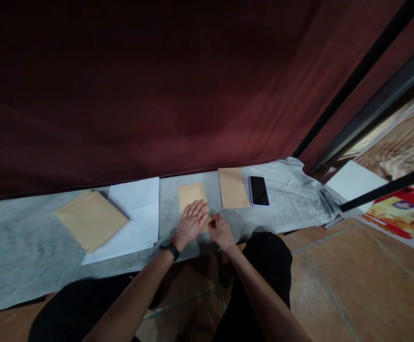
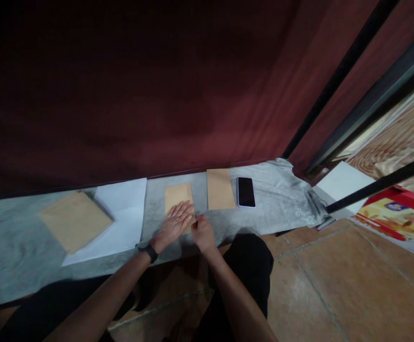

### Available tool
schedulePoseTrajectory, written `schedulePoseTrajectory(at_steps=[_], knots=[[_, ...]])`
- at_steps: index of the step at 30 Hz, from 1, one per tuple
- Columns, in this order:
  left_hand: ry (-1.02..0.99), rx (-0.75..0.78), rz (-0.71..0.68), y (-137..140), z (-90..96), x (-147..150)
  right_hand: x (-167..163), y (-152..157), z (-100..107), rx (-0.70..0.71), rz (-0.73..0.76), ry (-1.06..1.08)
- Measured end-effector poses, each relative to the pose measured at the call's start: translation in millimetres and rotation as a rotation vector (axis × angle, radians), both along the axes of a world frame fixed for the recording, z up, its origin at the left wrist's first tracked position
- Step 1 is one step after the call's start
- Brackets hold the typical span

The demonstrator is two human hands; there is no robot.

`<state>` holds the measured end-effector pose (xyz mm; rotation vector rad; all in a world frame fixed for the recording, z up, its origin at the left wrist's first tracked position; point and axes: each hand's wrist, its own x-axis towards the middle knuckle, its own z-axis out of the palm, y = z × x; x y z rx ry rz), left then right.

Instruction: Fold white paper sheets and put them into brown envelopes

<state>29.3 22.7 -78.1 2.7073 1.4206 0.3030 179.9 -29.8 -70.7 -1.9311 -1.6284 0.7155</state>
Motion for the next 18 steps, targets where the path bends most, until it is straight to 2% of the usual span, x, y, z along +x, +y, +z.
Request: schedulePoseTrajectory(at_steps=[6,11,14,18], knots=[[0.003,-0.01,0.055,49,-4.1,4,-3,-2,3,-0.056,0.013,-0.169],[-0.025,-0.008,0.08,80,-4.9,10,0,-1,-4,-0.017,0.041,-0.189],[-0.018,-0.017,0.087,82,-4.6,11,4,1,-10,0.023,0.061,-0.147],[-0.008,-0.023,0.02,67,-5.6,8,7,3,-12,0.044,0.072,-0.066]])
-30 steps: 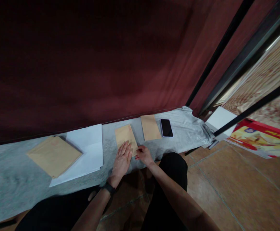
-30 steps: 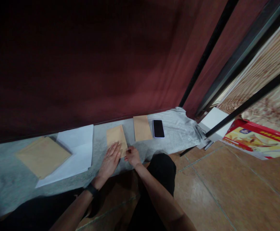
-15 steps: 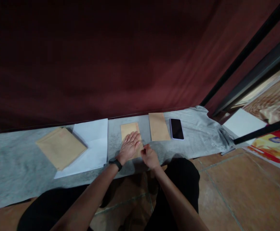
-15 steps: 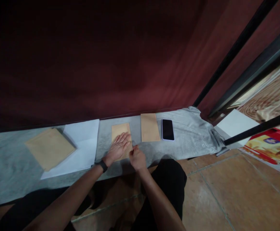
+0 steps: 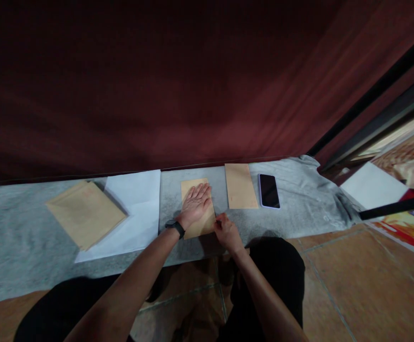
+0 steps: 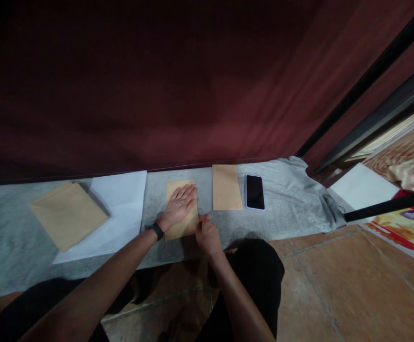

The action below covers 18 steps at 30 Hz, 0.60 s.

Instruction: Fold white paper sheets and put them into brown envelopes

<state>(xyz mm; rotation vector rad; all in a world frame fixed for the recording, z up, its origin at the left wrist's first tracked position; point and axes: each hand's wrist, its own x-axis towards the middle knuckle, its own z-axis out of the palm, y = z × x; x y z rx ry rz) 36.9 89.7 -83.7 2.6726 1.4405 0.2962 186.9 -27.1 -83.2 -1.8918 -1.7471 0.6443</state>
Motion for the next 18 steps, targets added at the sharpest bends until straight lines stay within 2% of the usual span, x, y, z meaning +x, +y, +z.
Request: schedulePoseTrajectory(at_steps=[6,10,14,18], knots=[[0.011,0.004,-0.098,-35,-2.8,-7,2,-1,8,-0.163,-0.028,0.252],[0.014,-0.03,-0.151,-59,1.1,-12,3,-2,11,-0.198,-0.045,0.355],[0.032,-0.066,-0.198,-88,7.5,-19,4,-2,18,-0.208,-0.002,0.274],[0.041,-0.043,-0.237,-117,10.9,-29,1,-8,28,-0.141,0.021,-0.007]])
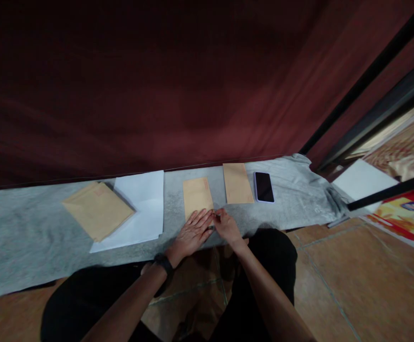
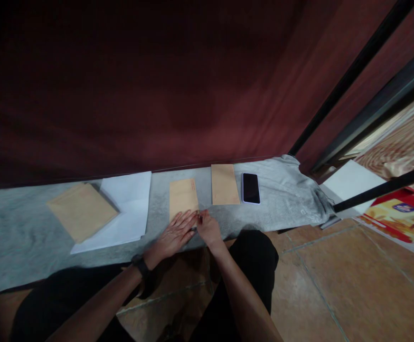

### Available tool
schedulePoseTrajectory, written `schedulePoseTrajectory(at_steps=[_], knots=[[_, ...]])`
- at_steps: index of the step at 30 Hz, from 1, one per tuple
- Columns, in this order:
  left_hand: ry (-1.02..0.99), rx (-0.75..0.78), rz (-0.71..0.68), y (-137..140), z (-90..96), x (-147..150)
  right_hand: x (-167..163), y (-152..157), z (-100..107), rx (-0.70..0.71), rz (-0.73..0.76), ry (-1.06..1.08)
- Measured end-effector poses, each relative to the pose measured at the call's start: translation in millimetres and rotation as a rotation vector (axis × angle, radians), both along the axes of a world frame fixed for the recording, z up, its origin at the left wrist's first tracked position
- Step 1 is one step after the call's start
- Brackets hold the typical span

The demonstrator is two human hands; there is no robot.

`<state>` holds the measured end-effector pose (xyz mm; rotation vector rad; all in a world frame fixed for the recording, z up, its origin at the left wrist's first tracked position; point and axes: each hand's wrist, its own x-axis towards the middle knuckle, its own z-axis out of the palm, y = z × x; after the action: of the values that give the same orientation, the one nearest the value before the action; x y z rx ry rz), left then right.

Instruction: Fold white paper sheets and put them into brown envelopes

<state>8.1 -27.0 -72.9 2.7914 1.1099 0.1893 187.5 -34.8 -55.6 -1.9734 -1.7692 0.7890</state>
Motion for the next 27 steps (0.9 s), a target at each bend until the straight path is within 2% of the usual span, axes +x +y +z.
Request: schedulePoseTrajectory(at_steps=[3,6,9,13,16,19,27], knots=[[0.003,0.024,-0.013,-14,0.9,-6,-4,-10,7,0.045,-0.009,-0.202],[0.004,0.036,-0.008,-21,0.5,-8,-8,-19,13,0.104,-0.001,-0.291],[0.006,0.039,-0.005,-25,-1.6,-10,-12,-27,11,0.254,0.12,-0.26],[-0.014,0.024,0.012,-31,-5.3,-14,-19,-41,-9,0.389,0.297,-0.199],[-0.048,0.009,0.024,-35,-7.1,-20,-21,-53,-26,0.426,0.316,-0.233],[-0.073,0.012,0.022,-39,-8.2,-26,-16,-61,-34,0.469,0.34,-0.268],[-0.106,0.043,0.055,-49,-5.2,-39,-1,-68,-33,0.482,0.387,-0.343]])
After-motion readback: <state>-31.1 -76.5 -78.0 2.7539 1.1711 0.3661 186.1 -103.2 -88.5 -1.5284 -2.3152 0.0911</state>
